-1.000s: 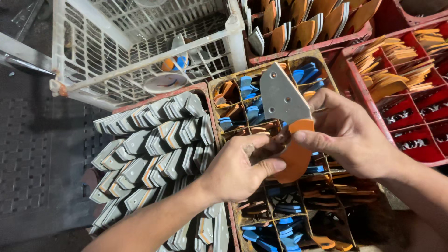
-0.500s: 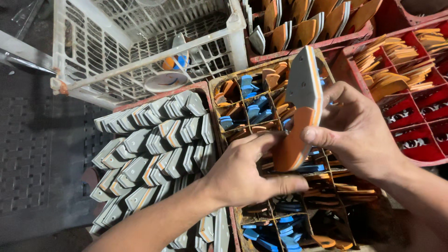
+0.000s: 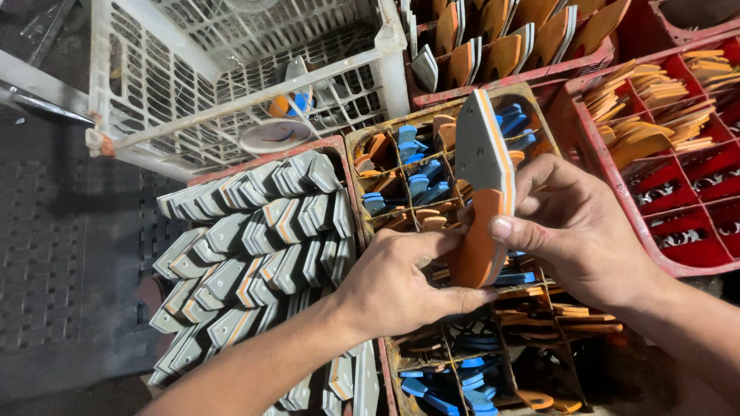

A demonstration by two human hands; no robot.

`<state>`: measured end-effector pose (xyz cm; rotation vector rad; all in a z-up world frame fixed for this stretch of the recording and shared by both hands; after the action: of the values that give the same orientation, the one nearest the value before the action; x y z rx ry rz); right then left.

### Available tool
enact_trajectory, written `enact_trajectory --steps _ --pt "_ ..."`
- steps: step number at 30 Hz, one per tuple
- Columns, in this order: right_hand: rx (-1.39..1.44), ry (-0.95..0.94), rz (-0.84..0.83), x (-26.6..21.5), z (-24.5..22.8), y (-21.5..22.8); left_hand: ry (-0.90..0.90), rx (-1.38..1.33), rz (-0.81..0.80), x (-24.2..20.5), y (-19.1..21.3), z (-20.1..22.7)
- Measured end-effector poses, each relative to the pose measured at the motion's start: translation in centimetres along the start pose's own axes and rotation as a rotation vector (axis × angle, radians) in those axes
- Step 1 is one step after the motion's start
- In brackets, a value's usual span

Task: The person repeatedly picks a gray climbing hold and a colored plastic insert, presses them together, and places the assembled unit into a compartmentalized crate. The process continues with multiple units of different colors.

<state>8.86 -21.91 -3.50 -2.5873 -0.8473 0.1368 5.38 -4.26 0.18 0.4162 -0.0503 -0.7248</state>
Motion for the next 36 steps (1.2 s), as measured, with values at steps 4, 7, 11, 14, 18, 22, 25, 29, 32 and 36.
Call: enact_trajectory --steps 4,7,11,14,18,22,25,29,32,36 --pt "0.033 0.003 -0.121 0.5 -0.6 -0.6 -0.027 0.162 0.033 0.1 0.4 0.6" --pt "-0.063 0.068 -0.263 0.8 -2.0 -0.6 -0.277 -0.158 0.094 -0.2 0.8 1.7" --pt "-0.030 0.043 -0.278 0.9 -1.5 0.5 -0.084 -0.363 0.107 0.3 0.6 0.0" --pt "-0.163 0.022 -0.212 1.2 -0.7 1.5 0.086 -0.055 0.180 -0.1 1.1 -0.6" --pt "-0.357 -0.041 -0.069 1.0 -0.3 1.8 0.058 0.021 0.201 -0.4 1.1 -0.3" --pt "-0.268 0.049 -0.081 1.2 -0.1 0.3 0.091 0.044 0.206 -0.6 0.9 -0.2" --pt "-0.397 -0.016 -0.131 1.2 -0.6 1.2 0.182 0.116 0.136 -0.4 0.5 -0.3" --pt "-0.118 0.011 -0.423 0.9 -0.9 1.2 -0.058 -0.182 -0.055 0.0 -0.4 0.6" --pt "-0.176 0.049 -0.477 0.8 -0.9 0.8 0.021 -0.513 -0.255 0.6 -1.5 -0.9" --pt "-0.522 -0.030 -0.280 1.6 -1.0 0.5 0.036 -0.527 -0.231 0.8 -1.6 -1.8"
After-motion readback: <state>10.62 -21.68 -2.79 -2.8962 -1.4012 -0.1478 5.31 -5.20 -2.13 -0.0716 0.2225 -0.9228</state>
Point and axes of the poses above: each hand's wrist, its own x-axis towards the middle knuckle, its own y-axis out of the back of the hand, z = x × y, the point moved 7 cm from there along x, towards the middle knuckle, and after that the axes turned 13 degrees about -z, right-handed, at the moved point
